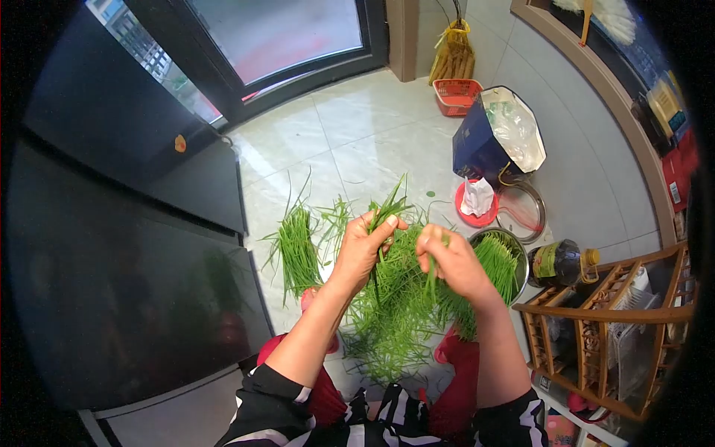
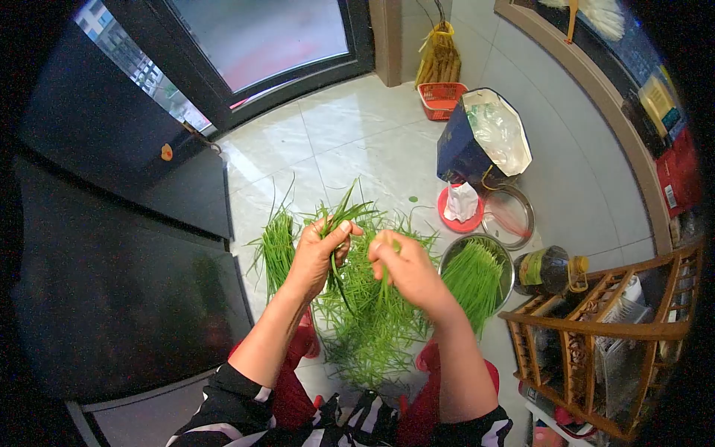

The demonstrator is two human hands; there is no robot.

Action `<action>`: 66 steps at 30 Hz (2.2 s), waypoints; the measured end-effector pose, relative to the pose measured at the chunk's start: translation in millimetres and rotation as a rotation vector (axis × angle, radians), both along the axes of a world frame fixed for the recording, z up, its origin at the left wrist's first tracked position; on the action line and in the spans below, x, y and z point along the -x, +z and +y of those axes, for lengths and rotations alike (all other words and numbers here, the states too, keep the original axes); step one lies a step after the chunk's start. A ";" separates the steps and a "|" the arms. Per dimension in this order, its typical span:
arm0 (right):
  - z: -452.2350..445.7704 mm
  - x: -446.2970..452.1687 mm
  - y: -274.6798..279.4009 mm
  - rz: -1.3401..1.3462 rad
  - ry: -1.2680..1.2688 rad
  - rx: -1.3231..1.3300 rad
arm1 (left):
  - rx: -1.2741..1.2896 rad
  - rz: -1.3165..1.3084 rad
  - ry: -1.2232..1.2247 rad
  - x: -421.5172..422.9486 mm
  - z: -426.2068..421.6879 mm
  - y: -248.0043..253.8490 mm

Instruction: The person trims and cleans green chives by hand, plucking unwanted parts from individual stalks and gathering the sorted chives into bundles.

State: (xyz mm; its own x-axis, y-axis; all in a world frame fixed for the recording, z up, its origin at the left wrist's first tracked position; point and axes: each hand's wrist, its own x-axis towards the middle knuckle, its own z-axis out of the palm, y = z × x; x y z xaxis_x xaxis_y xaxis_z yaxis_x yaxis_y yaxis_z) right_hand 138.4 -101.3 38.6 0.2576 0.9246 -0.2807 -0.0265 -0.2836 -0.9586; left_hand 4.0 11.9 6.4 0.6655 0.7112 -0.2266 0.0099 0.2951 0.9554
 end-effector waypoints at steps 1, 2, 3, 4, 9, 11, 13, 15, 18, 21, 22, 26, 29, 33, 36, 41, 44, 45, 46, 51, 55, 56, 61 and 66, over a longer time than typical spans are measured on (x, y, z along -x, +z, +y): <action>0.1 -5.5 -8.6 0.055 -0.019 -0.040 | 0.023 -0.010 -0.017 0.1 -0.4 1.6; 0.3 -6.5 -11.3 0.054 -0.018 -0.039 | 0.047 -0.020 -0.034 0.2 -1.1 2.8; 0.0 -7.2 -13.3 0.158 -0.061 -0.093 | 0.048 -0.020 -0.033 0.4 -1.6 3.5; 0.0 -7.5 -13.2 0.263 -0.105 -0.148 | 0.124 -0.033 -0.062 0.7 -1.7 4.5; 5.7 4.1 -5.3 0.158 -0.218 -0.075 | 0.197 -0.030 -0.160 -2.0 -4.1 0.2; 9.7 12.2 -6.8 -0.101 -0.251 -0.338 | 0.113 0.005 -0.180 -4.4 -8.9 -5.5; 10.9 16.6 -6.9 -0.085 -0.256 -0.291 | 0.074 0.012 -0.212 -6.6 -12.5 -8.2; 8.8 16.4 -12.2 -0.076 -0.243 -0.186 | 0.025 -0.028 -0.195 -12.8 -19.8 -13.5; 10.2 13.3 -24.4 -0.148 -0.465 -0.224 | -0.054 0.105 -0.258 -10.3 -20.3 -11.6; 2.8 -19.0 -18.0 -0.079 -0.722 -0.266 | -0.251 0.157 -0.249 -4.3 -6.4 -32.5; -2.1 -28.5 -13.1 0.126 -0.841 -0.236 | -0.324 0.125 -0.191 -2.2 -1.0 -36.8; -12.4 -47.9 -5.9 0.294 -0.949 -0.373 | -0.019 0.266 0.070 13.5 21.8 -26.7; -17.0 -51.4 -3.4 0.264 -0.959 -0.354 | 0.192 0.107 0.341 27.9 39.4 -17.5; -17.0 -52.7 -6.6 0.236 -0.964 -0.331 | 0.289 -0.038 0.542 42.2 55.1 -16.6; -14.7 -51.8 -8.7 0.115 -0.924 -0.232 | 0.265 -0.047 0.582 42.2 56.5 -7.8; -14.7 -49.6 -20.5 -0.148 -0.771 -0.171 | 0.120 0.000 0.595 38.8 55.0 3.8; -9.4 -39.0 -19.6 -0.173 -0.652 -0.162 | 0.073 0.021 0.309 25.5 37.2 -5.5; -7.2 -34.7 -17.0 -0.224 -0.633 -0.121 | 0.090 0.051 0.243 19.3 27.3 -1.9; -5.3 -30.7 -15.7 -0.222 -0.628 -0.118 | 0.107 0.080 0.176 12.8 17.2 1.8; 4.9 -14.4 -18.7 -0.351 -0.554 -0.173 | 0.014 0.096 -0.005 -4.0 -13.3 -0.2; 8.8 -7.0 -15.7 -0.320 -0.536 -0.161 | -0.057 0.083 0.003 -8.0 -20.4 -2.8; 8.3 -6.7 -13.2 -0.252 -0.523 -0.099 | -0.056 0.084 0.006 -7.3 -20.5 -2.8; 9.4 -5.7 -9.6 -0.197 -0.464 -0.081 | -0.057 0.061 0.015 -5.2 -18.8 -0.5; 7.3 -7.6 -19.3 -0.239 -0.278 -0.066 | -0.075 0.075 0.002 -2.5 -15.6 -5.3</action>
State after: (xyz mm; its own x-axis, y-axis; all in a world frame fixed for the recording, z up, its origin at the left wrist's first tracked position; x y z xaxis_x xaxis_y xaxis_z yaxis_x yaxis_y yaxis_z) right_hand 146.0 -94.0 19.3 0.5527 0.8240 -0.1247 0.1325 -0.2346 -0.9630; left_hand 6.5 -3.7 1.2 0.6475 0.7291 -0.2220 0.0820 0.2229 0.9714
